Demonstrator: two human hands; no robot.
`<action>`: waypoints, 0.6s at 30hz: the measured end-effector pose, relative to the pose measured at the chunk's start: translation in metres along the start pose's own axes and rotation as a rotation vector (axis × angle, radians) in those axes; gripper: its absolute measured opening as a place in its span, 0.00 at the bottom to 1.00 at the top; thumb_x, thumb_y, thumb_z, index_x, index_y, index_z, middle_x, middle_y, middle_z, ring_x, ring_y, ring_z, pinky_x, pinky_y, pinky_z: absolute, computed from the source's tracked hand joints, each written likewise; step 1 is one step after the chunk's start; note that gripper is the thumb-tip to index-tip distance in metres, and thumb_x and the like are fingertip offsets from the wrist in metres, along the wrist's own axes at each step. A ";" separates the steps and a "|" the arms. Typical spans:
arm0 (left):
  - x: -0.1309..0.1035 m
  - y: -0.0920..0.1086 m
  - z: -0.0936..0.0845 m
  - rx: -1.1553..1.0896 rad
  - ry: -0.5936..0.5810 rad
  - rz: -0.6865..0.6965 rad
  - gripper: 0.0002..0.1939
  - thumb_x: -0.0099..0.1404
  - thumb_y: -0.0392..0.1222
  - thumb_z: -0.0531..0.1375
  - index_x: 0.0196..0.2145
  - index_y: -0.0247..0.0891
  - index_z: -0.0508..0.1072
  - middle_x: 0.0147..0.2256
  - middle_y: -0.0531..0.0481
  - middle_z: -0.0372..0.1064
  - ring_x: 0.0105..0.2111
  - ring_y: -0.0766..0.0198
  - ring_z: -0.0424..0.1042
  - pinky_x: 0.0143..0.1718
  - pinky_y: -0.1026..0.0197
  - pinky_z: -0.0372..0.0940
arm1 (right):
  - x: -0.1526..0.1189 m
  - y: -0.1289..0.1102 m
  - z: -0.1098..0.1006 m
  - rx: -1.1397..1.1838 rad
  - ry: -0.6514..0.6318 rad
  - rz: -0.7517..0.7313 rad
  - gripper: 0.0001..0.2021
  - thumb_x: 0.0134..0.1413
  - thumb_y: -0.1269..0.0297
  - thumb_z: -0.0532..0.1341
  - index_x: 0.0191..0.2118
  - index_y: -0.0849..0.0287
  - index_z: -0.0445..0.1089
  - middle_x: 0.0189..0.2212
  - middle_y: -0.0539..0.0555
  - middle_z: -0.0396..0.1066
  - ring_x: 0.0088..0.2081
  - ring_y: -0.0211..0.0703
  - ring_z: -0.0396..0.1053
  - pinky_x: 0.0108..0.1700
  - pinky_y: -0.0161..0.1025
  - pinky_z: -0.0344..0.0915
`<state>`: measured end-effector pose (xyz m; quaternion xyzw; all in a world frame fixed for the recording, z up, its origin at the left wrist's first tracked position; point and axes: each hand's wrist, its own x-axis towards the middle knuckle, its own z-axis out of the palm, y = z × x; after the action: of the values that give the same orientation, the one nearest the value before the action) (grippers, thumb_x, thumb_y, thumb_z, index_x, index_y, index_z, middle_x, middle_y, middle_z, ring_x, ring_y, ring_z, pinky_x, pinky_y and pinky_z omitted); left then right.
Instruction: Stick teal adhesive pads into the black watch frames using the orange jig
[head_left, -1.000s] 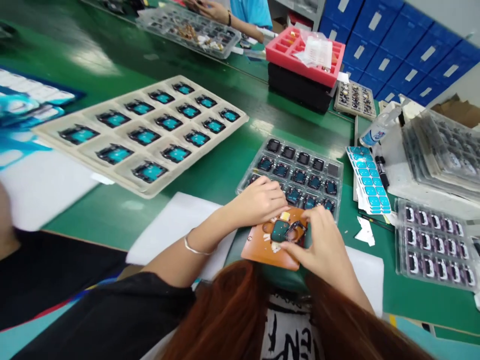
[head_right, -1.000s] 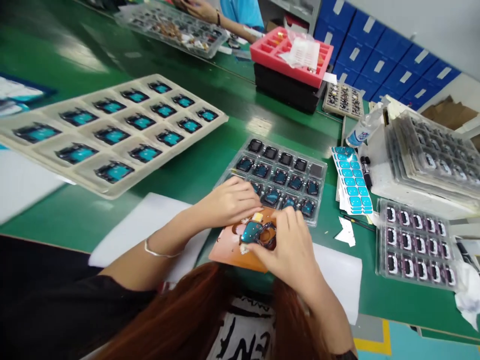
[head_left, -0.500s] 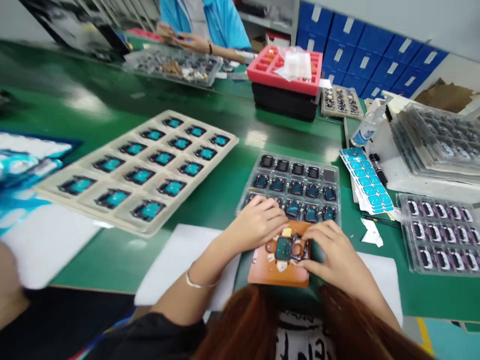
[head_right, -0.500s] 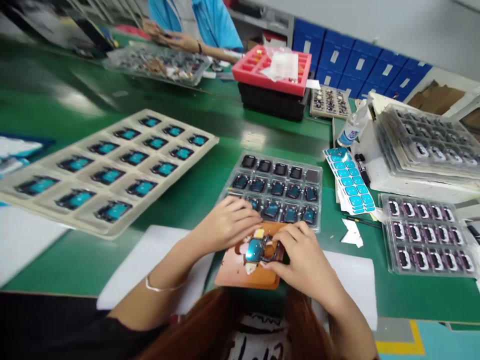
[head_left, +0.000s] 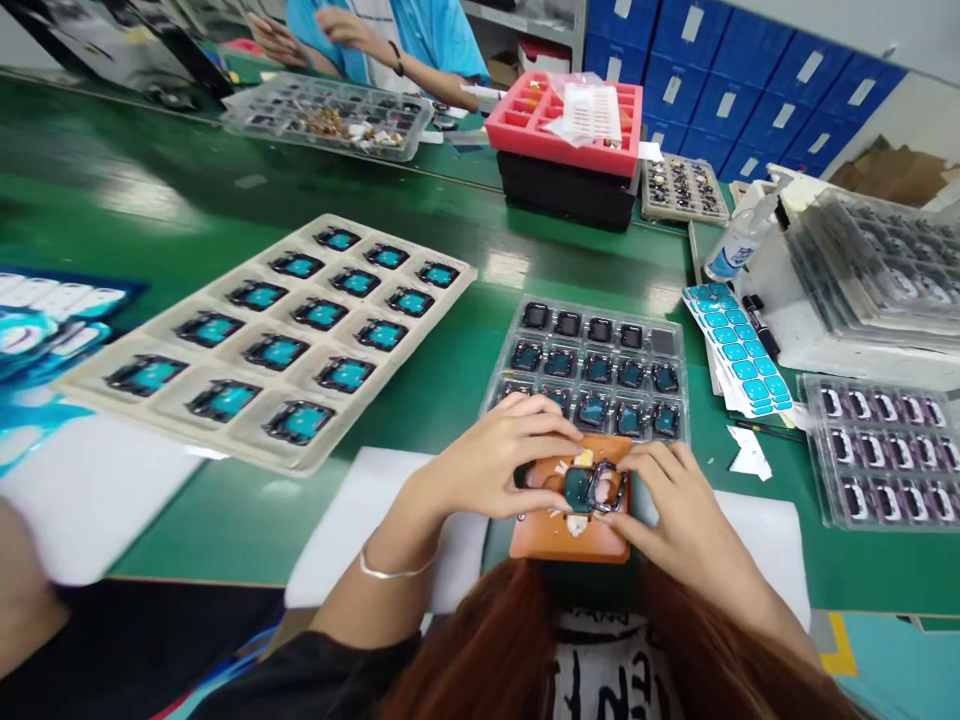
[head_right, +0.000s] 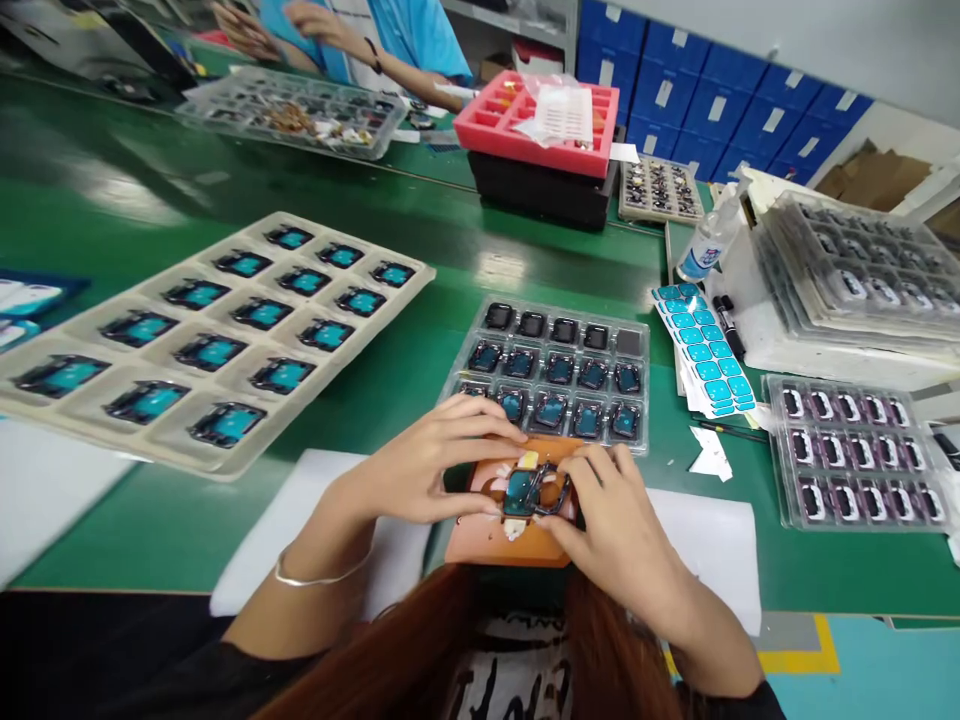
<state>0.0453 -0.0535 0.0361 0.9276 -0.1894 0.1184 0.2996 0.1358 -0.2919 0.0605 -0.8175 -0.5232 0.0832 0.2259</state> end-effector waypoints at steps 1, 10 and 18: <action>0.000 0.000 -0.001 -0.012 -0.016 -0.011 0.26 0.61 0.61 0.64 0.50 0.41 0.73 0.50 0.47 0.74 0.47 0.55 0.67 0.48 0.53 0.58 | 0.000 0.001 0.002 -0.013 0.022 -0.025 0.13 0.52 0.69 0.68 0.45 0.61 0.71 0.44 0.58 0.72 0.44 0.54 0.64 0.47 0.53 0.68; 0.002 0.005 0.005 0.025 -0.001 -0.012 0.28 0.60 0.64 0.63 0.48 0.40 0.74 0.47 0.45 0.76 0.47 0.53 0.67 0.49 0.51 0.56 | 0.000 0.001 0.014 -0.159 0.122 -0.196 0.11 0.57 0.68 0.64 0.45 0.66 0.76 0.47 0.62 0.77 0.41 0.54 0.66 0.42 0.52 0.72; 0.001 0.009 0.007 0.116 0.038 0.040 0.30 0.62 0.66 0.60 0.48 0.37 0.74 0.46 0.43 0.76 0.45 0.53 0.68 0.47 0.50 0.56 | 0.009 0.000 0.020 -0.156 0.168 -0.354 0.08 0.60 0.67 0.61 0.40 0.64 0.77 0.46 0.61 0.77 0.40 0.51 0.69 0.41 0.49 0.73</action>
<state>0.0429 -0.0647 0.0349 0.9371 -0.1948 0.1527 0.2463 0.1325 -0.2785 0.0437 -0.7318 -0.6430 -0.0667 0.2159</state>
